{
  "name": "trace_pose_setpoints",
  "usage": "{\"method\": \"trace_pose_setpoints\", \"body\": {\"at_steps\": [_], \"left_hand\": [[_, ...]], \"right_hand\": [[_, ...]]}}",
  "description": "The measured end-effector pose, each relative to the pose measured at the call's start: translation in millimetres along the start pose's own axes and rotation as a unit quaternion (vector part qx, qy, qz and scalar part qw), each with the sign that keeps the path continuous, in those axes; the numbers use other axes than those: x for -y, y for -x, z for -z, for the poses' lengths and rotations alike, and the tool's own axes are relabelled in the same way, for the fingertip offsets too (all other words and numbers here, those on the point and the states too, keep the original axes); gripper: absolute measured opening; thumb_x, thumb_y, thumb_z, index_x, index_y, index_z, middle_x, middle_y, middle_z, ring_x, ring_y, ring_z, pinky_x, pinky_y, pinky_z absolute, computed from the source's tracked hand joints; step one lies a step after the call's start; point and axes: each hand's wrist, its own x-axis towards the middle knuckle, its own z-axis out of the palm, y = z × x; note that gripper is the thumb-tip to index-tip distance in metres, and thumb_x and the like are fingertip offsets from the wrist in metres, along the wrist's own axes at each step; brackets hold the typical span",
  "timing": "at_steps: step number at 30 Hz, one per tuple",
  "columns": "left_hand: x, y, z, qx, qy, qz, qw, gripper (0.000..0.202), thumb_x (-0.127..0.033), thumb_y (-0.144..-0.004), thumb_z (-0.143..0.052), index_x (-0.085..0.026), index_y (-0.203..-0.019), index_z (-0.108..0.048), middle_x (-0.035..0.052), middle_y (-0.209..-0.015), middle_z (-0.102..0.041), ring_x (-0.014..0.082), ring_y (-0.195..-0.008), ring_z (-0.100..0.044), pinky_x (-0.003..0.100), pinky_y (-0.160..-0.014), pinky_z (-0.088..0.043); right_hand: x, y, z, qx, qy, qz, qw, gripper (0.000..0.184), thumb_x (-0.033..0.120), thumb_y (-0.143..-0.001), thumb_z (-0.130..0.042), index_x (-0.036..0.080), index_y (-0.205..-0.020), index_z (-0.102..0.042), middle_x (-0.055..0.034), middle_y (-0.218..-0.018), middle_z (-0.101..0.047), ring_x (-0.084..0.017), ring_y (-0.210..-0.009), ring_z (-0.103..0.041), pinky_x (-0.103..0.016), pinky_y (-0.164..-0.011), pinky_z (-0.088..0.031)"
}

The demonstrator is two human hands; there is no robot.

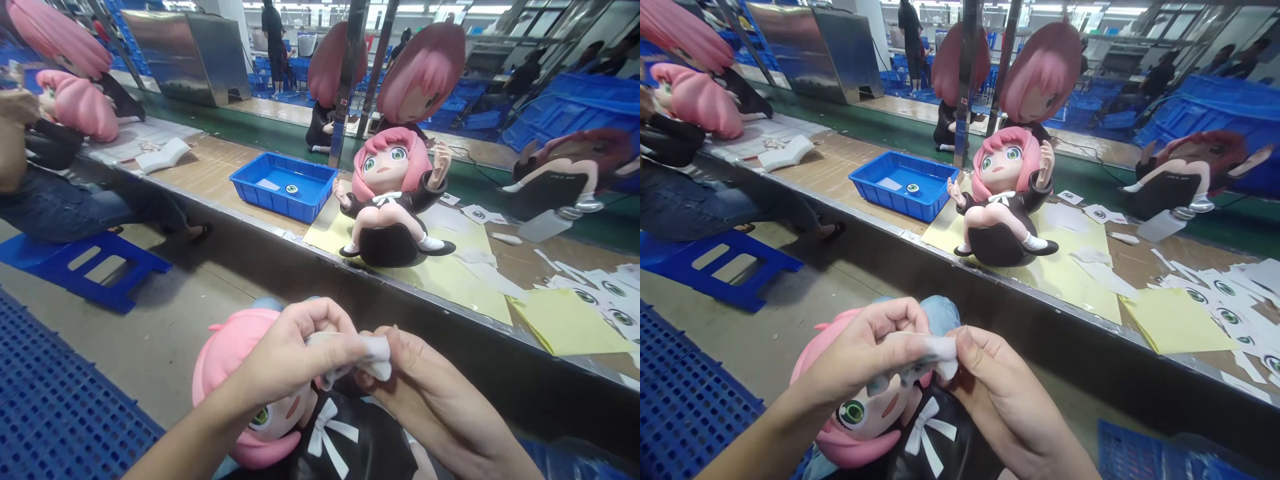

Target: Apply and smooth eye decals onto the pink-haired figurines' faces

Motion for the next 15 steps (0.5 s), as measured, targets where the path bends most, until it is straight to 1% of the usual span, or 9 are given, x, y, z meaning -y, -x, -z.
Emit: {"method": "trace_pose_setpoints", "body": {"at_steps": [3,5,6,7,9,11,12,13,15], "left_hand": [[5,-2,-5.1,0.008,-0.044,-0.041,0.998,0.038,-0.05,-0.08,-0.079,-0.015,-0.073,-0.065,0.0036,-0.068,-0.064,0.0132,-0.06,-0.058,0.021,-0.052,-0.042],[12,-4,-11.9,-0.035,-0.118,-0.143,0.982,0.031,-0.043,-0.091,-0.069,-0.017,-0.074,-0.066,0.0032,-0.074,-0.061,0.0133,-0.063,-0.059,0.023,-0.055,-0.045],[16,-5,-16.4,-0.075,-0.183,-0.218,0.956,0.027,-0.036,-0.095,-0.064,-0.017,-0.076,-0.066,0.0029,-0.076,-0.058,0.0127,-0.064,-0.059,0.023,-0.055,-0.045],[20,-6,-21.5,-0.126,-0.263,-0.3,0.908,0.023,-0.028,-0.098,-0.059,-0.017,-0.079,-0.066,0.0027,-0.076,-0.056,0.0119,-0.062,-0.056,0.023,-0.054,-0.044],[26,-10,-33.5,-0.226,-0.421,-0.437,0.762,0.02,-0.012,-0.098,-0.053,-0.016,-0.083,-0.066,0.0022,-0.072,-0.052,0.0117,-0.058,-0.05,0.024,-0.052,-0.039],[30,-15,-46.7,-0.292,-0.521,-0.494,0.632,0.02,-0.002,-0.093,-0.052,-0.014,-0.085,-0.066,0.003,-0.067,-0.054,0.0131,-0.054,-0.047,0.027,-0.05,-0.035],[32,-18,-53.2,-0.307,-0.549,-0.504,0.592,0.02,-0.001,-0.091,-0.053,-0.013,-0.084,-0.066,0.0037,-0.065,-0.055,0.0143,-0.053,-0.047,0.029,-0.049,-0.034],[33,-22,-59.3,-0.31,-0.565,-0.511,0.569,0.02,0.0,-0.09,-0.053,-0.012,-0.082,-0.066,0.0044,-0.064,-0.056,0.0154,-0.053,-0.047,0.03,-0.049,-0.033],[36,-29,-69.4,-0.283,-0.572,-0.531,0.557,0.021,0.0,-0.088,-0.052,-0.013,-0.077,-0.064,0.0056,-0.063,-0.056,0.0172,-0.053,-0.048,0.031,-0.049,-0.034]], "right_hand": [[-11,-2,-4,-0.009,-0.076,0.044,0.996,0.021,0.042,-0.083,-0.082,0.022,-0.085,-0.076,-0.0008,-0.085,-0.067,-0.011,-0.081,-0.059,-0.023,-0.083,-0.049],[-18,-5,-7,-0.04,-0.103,0.086,0.99,0.027,0.045,-0.076,-0.087,0.023,-0.087,-0.076,-0.0002,-0.089,-0.068,-0.013,-0.085,-0.061,-0.028,-0.088,-0.052],[-20,-7,-10,-0.061,-0.113,0.106,0.986,0.03,0.047,-0.073,-0.088,0.024,-0.088,-0.076,-0.0002,-0.092,-0.069,-0.015,-0.087,-0.062,-0.031,-0.092,-0.052],[-21,-9,-12,-0.085,-0.123,0.119,0.982,0.033,0.049,-0.07,-0.09,0.025,-0.089,-0.077,-0.0005,-0.094,-0.07,-0.017,-0.091,-0.064,-0.035,-0.097,-0.053],[-17,-12,-18,-0.158,-0.148,0.121,0.969,0.041,0.049,-0.06,-0.096,0.026,-0.088,-0.077,-0.001,-0.1,-0.072,-0.021,-0.101,-0.066,-0.037,-0.104,-0.051],[-10,-13,-25,-0.249,-0.167,0.111,0.948,0.051,0.046,-0.045,-0.101,0.027,-0.087,-0.078,-0.0014,-0.106,-0.074,-0.023,-0.11,-0.065,-0.034,-0.104,-0.052],[-6,-12,-27,-0.288,-0.166,0.111,0.936,0.056,0.045,-0.039,-0.103,0.028,-0.087,-0.079,-0.0016,-0.108,-0.074,-0.023,-0.113,-0.065,-0.031,-0.102,-0.053],[-3,-12,-29,-0.319,-0.155,0.12,0.927,0.06,0.045,-0.036,-0.103,0.028,-0.089,-0.079,-0.002,-0.11,-0.075,-0.023,-0.114,-0.065,-0.028,-0.098,-0.054],[-1,-10,-28,-0.35,-0.098,0.16,0.918,0.062,0.051,-0.041,-0.101,0.026,-0.093,-0.08,-0.0031,-0.111,-0.075,-0.02,-0.109,-0.066,-0.023,-0.09,-0.056]]}}
